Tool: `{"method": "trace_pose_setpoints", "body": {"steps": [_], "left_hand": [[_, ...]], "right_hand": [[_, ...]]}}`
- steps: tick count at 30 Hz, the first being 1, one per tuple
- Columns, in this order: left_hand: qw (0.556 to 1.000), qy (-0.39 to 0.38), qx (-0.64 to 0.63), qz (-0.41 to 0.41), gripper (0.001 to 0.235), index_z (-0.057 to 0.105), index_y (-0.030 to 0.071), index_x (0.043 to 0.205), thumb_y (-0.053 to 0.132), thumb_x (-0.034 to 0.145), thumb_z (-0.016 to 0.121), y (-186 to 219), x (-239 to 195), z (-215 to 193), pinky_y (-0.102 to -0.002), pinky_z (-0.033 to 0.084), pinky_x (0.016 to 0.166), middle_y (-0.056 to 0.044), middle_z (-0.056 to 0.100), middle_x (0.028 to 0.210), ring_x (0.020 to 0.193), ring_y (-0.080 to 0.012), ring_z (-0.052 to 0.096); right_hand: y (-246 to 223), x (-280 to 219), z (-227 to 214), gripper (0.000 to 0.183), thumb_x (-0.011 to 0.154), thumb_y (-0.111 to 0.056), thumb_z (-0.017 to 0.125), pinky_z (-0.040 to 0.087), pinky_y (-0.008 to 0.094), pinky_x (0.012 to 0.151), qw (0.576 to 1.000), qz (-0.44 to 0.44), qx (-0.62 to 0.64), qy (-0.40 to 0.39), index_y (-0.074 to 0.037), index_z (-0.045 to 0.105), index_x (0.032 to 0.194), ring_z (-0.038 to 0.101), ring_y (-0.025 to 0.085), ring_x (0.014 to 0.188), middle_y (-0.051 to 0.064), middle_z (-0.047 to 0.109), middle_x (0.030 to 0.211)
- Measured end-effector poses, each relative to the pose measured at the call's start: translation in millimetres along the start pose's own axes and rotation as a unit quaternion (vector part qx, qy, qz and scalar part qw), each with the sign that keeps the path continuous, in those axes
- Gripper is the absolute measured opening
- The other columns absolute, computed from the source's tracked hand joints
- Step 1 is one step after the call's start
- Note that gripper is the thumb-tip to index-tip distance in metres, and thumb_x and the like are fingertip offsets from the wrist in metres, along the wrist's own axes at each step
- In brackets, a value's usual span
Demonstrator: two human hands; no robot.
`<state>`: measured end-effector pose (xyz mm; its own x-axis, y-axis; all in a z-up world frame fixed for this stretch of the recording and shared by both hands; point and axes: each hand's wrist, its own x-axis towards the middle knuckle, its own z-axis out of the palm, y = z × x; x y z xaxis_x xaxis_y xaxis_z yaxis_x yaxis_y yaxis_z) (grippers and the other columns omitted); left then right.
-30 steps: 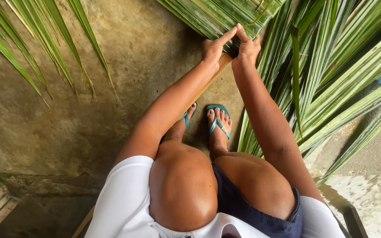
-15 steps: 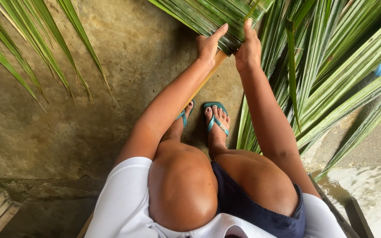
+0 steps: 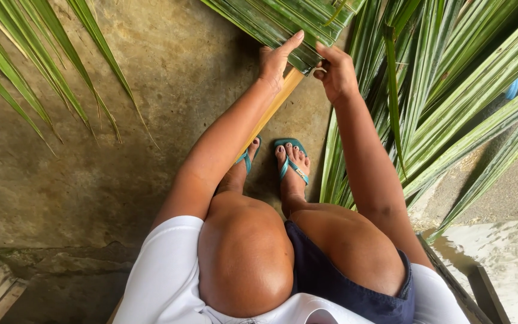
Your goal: The person sits on the ground and weaves long green palm leaves onto a wooden frame using a thin flexible strip. They repeatedly thread the strip through the leaves to secure them in place, building up a layered mat-like structure.
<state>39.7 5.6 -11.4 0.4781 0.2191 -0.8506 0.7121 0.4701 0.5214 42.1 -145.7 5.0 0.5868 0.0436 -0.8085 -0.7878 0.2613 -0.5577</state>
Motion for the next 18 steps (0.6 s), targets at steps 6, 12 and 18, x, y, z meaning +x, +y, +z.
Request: {"method": "trace_pose_setpoints", "body": {"steps": [6,12,18], "left_hand": [[0.998,0.033,0.016,-0.058,0.074,0.074,-0.005,0.098,0.045,0.045,0.088,-6,0,-7,-0.048,0.047,0.116,-0.027,0.069,0.132,0.137,-0.0395,0.057],[0.978,-0.037,-0.204,-0.008,0.023,0.064,0.003,0.079,0.004,0.072,0.087,-45,13,-30,-0.037,0.066,0.074,-0.021,0.076,0.089,0.079,-0.031,0.076],[0.979,-0.083,-0.179,0.055,0.009,0.072,0.003,0.08,0.004,0.082,0.081,-59,18,-37,-0.031,0.064,0.073,-0.006,0.07,0.078,0.075,-0.0181,0.067]], "right_hand": [[18,33,0,0.018,0.078,-0.012,0.088,0.063,0.031,0.069,1.0,0.023,0.011,0.008,-0.006,0.072,0.086,0.076,0.022,0.083,0.009,0.078,0.087],[29,33,6,0.02,0.077,-0.013,0.087,0.056,0.035,0.073,0.997,0.015,0.053,0.053,-0.009,0.071,0.089,0.07,0.024,0.089,0.008,0.074,0.092],[30,37,11,0.038,0.076,-0.006,0.088,0.055,0.033,0.065,0.99,0.024,0.103,0.097,-0.004,0.06,0.101,0.07,0.021,0.08,0.007,0.072,0.087]]}}
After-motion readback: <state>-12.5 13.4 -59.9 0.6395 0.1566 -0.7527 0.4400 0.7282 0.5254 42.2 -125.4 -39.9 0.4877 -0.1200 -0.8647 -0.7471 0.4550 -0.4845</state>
